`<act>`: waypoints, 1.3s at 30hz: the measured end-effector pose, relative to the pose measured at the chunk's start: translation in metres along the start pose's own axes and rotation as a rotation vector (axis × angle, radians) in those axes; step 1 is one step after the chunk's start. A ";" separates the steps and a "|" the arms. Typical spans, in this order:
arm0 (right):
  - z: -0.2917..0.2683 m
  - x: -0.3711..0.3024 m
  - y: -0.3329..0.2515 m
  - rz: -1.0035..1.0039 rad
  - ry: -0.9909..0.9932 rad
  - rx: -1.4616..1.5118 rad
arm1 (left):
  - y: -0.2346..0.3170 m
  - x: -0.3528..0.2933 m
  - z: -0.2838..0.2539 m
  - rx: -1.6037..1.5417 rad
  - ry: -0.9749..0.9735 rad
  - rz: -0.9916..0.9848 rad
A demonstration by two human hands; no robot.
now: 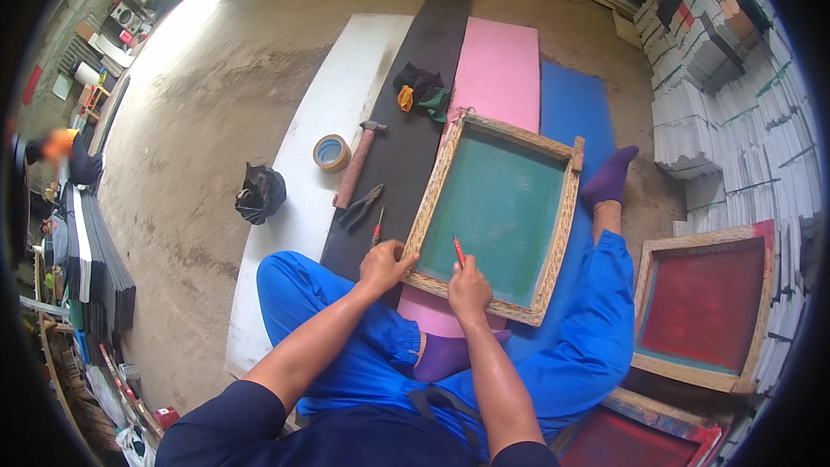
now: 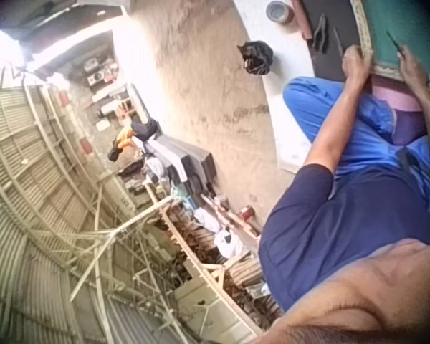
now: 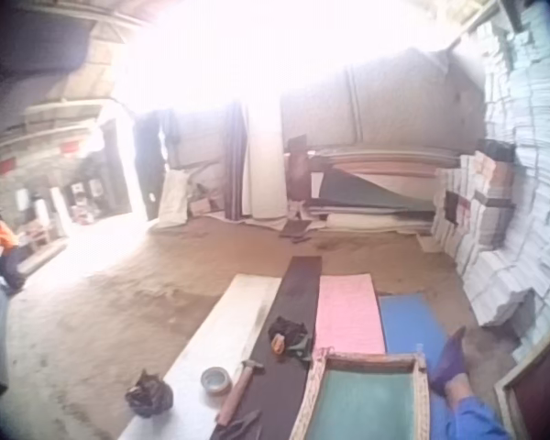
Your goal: The person sits on the floor and uses a screwdriver and utility knife to remove staples and trim excess material from the edges of a wooden screen printing frame. They repeatedly pry and cut along the frame border, placing removed staples into a small black bag.
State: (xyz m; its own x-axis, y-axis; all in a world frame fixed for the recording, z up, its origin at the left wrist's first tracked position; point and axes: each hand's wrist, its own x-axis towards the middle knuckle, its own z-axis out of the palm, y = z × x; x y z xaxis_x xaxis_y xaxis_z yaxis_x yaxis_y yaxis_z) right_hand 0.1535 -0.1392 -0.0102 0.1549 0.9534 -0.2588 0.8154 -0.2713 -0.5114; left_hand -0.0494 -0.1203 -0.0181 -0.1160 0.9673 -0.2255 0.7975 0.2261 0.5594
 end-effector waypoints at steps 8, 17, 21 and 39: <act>0.003 0.006 -0.009 -0.045 0.032 0.076 | 0.013 0.073 0.029 -0.018 0.326 0.252; 0.005 0.022 -0.005 -0.026 0.016 0.327 | -0.002 0.094 0.042 0.122 0.368 0.453; 0.016 0.042 -0.002 -0.095 0.011 0.396 | 0.007 0.092 0.037 0.125 0.334 0.465; 0.011 0.067 -0.019 0.111 -0.386 0.991 | 0.022 0.084 0.025 -0.243 0.422 0.391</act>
State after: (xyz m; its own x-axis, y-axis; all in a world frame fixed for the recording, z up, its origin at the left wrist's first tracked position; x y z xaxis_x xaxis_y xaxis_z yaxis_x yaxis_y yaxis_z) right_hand 0.1420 -0.0713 -0.0266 -0.1282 0.8579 -0.4976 -0.0366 -0.5054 -0.8621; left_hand -0.0264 -0.0372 -0.0449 -0.1058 0.9347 0.3395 0.6761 -0.1827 0.7138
